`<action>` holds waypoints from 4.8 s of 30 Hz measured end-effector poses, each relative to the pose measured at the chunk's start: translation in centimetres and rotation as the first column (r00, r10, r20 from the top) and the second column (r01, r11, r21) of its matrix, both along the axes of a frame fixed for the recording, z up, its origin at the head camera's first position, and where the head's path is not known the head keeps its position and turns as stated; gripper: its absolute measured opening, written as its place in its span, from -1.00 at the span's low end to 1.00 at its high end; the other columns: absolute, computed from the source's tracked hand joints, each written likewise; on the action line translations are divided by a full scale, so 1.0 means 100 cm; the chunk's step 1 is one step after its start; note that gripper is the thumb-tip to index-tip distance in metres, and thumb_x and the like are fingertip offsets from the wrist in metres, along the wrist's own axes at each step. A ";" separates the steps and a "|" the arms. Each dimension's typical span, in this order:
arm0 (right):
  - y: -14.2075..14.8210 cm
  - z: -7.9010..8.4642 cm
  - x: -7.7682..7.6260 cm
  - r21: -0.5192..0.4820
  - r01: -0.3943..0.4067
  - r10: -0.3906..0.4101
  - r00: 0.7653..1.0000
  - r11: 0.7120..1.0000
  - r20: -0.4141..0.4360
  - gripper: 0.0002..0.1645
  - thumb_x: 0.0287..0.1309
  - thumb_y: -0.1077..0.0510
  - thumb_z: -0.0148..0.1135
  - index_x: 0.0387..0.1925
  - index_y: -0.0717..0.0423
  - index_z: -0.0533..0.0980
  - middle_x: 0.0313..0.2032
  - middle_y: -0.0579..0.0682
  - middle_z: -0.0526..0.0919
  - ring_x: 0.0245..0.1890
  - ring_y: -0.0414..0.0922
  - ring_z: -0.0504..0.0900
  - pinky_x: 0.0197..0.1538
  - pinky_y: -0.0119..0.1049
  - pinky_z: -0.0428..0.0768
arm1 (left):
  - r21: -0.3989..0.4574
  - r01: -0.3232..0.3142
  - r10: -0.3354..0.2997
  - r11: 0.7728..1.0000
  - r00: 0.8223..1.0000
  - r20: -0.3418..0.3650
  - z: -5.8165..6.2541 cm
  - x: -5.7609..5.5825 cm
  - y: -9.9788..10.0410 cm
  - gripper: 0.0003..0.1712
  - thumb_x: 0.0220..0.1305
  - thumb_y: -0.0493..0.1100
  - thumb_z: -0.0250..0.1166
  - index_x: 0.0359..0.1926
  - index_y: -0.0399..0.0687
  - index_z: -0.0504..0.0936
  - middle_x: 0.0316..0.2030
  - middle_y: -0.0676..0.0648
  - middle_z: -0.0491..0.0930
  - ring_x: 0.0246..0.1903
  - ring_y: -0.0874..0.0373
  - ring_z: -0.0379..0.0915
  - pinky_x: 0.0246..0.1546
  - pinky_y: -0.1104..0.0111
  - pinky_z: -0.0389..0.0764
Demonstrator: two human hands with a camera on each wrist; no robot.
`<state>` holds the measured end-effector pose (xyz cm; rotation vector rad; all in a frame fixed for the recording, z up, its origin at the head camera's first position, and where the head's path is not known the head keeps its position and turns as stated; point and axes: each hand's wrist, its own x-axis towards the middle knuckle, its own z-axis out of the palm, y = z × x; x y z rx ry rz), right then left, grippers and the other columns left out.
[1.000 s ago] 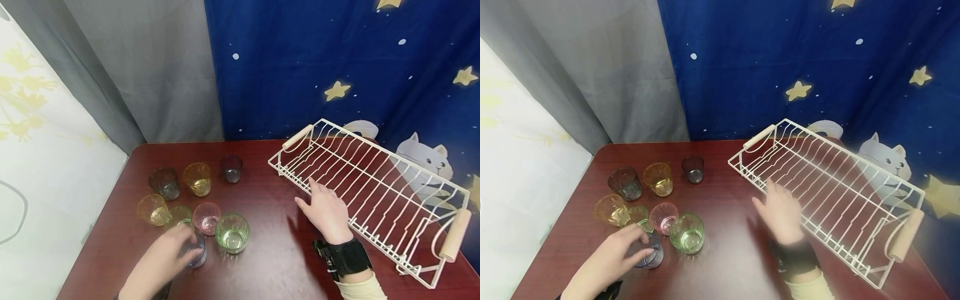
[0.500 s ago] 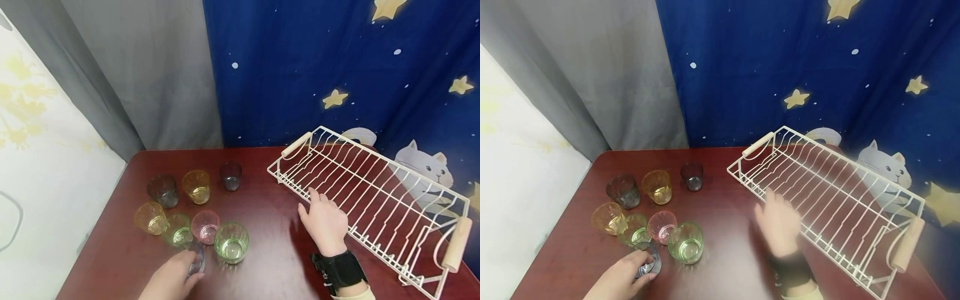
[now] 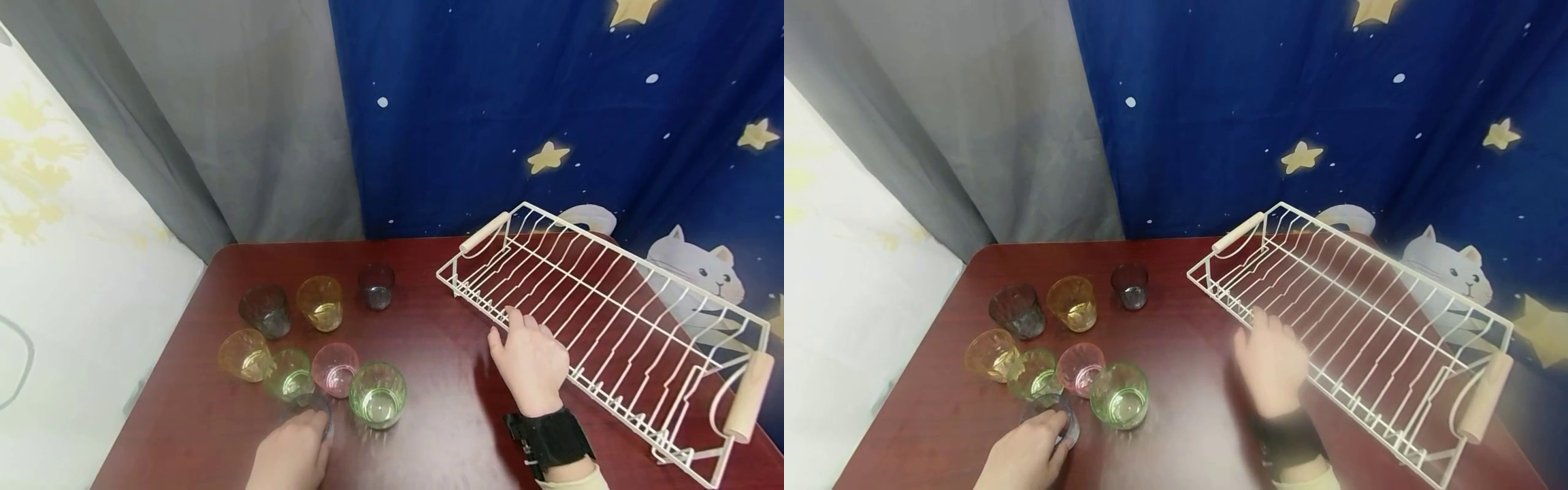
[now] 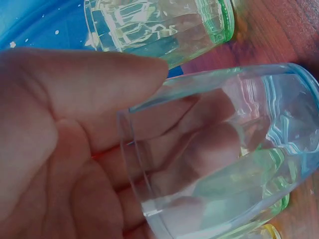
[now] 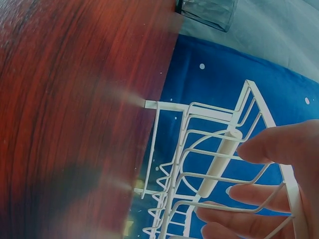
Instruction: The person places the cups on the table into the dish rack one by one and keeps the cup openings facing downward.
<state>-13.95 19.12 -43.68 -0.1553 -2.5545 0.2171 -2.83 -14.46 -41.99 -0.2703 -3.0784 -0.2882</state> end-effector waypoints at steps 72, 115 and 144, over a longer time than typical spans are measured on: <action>-0.068 0.063 0.025 -0.519 -0.625 0.727 0.686 0.583 -0.011 -0.17 0.03 -0.08 0.43 0.35 -0.21 0.31 0.16 -0.15 0.57 0.08 -0.23 0.60 0.08 -0.22 0.64 | 0.974 0.063 -0.260 0.217 0.966 -0.005 0.055 -0.063 0.065 -0.72 0.44 -0.23 0.05 0.08 -0.29 0.41 -0.13 -0.25 0.62 -0.09 0.13 0.64 0.02 0.38 0.64; -0.036 0.164 -0.060 -0.394 -0.442 0.557 0.792 0.806 0.250 -0.21 -0.07 -0.14 0.47 0.21 -0.04 0.45 -0.03 0.13 0.71 -0.02 0.04 0.65 0.01 -0.03 0.59 | 0.482 0.154 -0.052 0.863 0.974 -0.219 0.033 -0.071 0.003 -0.65 0.29 -0.18 0.25 0.10 -0.05 0.55 0.07 -0.05 0.59 0.16 0.01 0.47 0.17 0.06 0.49; 0.043 0.159 -0.131 -0.375 -0.285 0.413 0.851 0.882 0.325 -0.16 0.05 -0.07 0.38 0.34 0.08 0.32 0.31 0.27 0.41 0.33 0.23 0.35 0.27 0.16 0.37 | 0.364 -0.077 0.211 0.928 0.914 -0.346 0.001 -0.056 -0.097 -0.57 0.07 -0.50 0.03 0.00 -0.36 0.54 -0.03 -0.35 0.54 0.02 -0.33 0.39 0.04 -0.07 0.35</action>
